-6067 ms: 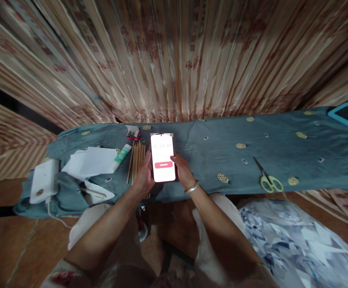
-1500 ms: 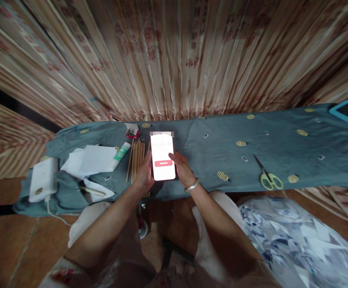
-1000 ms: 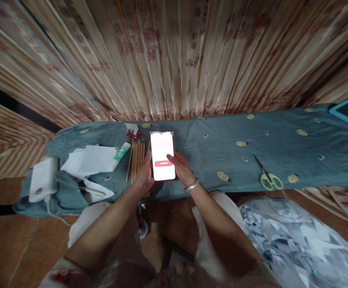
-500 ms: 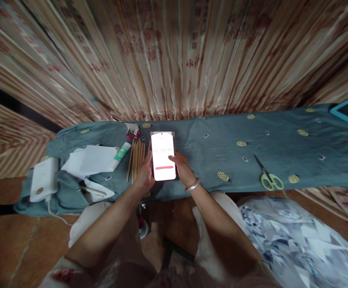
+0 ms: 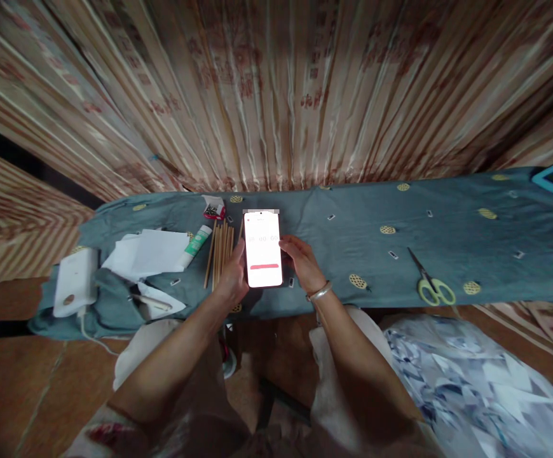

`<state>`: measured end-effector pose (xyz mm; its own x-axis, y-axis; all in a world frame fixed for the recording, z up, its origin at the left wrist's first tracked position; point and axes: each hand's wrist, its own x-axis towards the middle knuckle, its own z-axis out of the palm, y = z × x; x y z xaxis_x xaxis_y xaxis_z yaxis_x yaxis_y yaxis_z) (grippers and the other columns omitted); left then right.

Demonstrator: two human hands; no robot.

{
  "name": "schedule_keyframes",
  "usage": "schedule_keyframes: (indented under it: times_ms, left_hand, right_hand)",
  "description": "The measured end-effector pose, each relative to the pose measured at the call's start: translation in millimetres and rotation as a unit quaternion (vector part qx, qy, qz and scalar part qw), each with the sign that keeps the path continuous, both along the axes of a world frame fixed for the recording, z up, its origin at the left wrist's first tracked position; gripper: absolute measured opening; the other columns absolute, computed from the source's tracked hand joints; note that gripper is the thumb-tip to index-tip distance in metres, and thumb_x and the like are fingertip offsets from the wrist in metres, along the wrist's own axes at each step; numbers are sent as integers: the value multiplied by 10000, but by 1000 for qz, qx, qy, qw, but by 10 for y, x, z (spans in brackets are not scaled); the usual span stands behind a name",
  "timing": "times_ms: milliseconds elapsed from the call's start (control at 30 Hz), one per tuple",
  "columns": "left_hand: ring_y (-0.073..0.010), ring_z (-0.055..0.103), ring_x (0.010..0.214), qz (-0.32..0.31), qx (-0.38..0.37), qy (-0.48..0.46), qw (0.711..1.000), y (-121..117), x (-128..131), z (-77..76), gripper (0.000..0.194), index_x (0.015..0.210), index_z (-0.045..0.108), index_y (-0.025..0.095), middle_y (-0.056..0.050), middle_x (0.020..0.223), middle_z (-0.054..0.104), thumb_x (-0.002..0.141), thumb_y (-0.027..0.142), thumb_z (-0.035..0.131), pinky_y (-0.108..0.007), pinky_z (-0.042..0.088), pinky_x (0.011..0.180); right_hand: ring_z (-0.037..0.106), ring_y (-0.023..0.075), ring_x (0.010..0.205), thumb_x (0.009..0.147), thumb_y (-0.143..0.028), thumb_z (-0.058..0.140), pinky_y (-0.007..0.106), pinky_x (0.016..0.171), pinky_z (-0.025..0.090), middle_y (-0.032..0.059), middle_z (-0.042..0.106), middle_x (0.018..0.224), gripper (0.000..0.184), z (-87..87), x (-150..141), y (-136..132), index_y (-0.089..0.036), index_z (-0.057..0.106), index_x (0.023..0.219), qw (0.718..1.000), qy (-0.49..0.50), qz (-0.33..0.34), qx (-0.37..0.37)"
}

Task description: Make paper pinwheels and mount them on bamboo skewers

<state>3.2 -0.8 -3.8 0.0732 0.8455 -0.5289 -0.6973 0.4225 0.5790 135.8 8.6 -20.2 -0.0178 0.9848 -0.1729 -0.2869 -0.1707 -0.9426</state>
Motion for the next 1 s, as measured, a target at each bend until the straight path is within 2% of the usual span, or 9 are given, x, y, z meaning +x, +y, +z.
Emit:
schedule_keyframes:
  times_ms: [233, 500, 800, 900, 1000]
  left_hand:
    - [-256, 654, 1156, 6, 1, -1, 1000, 2, -3, -6, 431, 1237, 638, 132, -123, 1181, 718, 962, 432, 499, -380, 486, 1041]
    - [-253, 670, 1126, 1, -9, 4, 1000, 6, -8, 5, 437, 1293, 599, 136, -118, 1134, 736, 993, 404, 429, -399, 487, 1040]
    - [-248, 668, 1128, 5, 11, 0, 1000, 9, -27, -2, 425, 1191, 655, 121, -121, 1144, 731, 1000, 411, 410, -377, 482, 1039]
    - [-243, 674, 1111, 14, 18, -5, 1000, 13, -38, 10, 411, 1192, 654, 128, -111, 1141, 732, 1000, 400, 413, -375, 487, 1032]
    - [-244, 680, 1089, 8, 27, -22, 999, 11, -57, 40, 429, 1199, 653, 125, -111, 1135, 733, 1007, 403, 389, -377, 497, 1016]
  right_hand:
    - [646, 215, 816, 687, -458, 716, 323, 702, 494, -14, 707, 755, 226, -40, 11, -6, -246, 644, 720, 1000, -5, -5, -6]
    - [615, 194, 733, 687, -439, 710, 319, 691, 487, -24, 666, 690, 207, -44, 12, -16, -246, 651, 736, 1000, 6, -2, -7]
    - [651, 190, 775, 680, -418, 708, 289, 624, 503, -6, 724, 836, 228, -35, 31, -30, -235, 683, 813, 999, -4, -28, -21]
    - [677, 220, 881, 733, -473, 687, 332, 727, 547, 37, 738, 963, 319, -54, 27, -75, -226, 671, 934, 997, -68, -33, 25]
    - [649, 274, 1098, 770, -527, 677, 414, 923, 532, 124, 681, 1211, 574, -64, -5, -175, -188, 579, 1222, 978, -182, -34, 96]
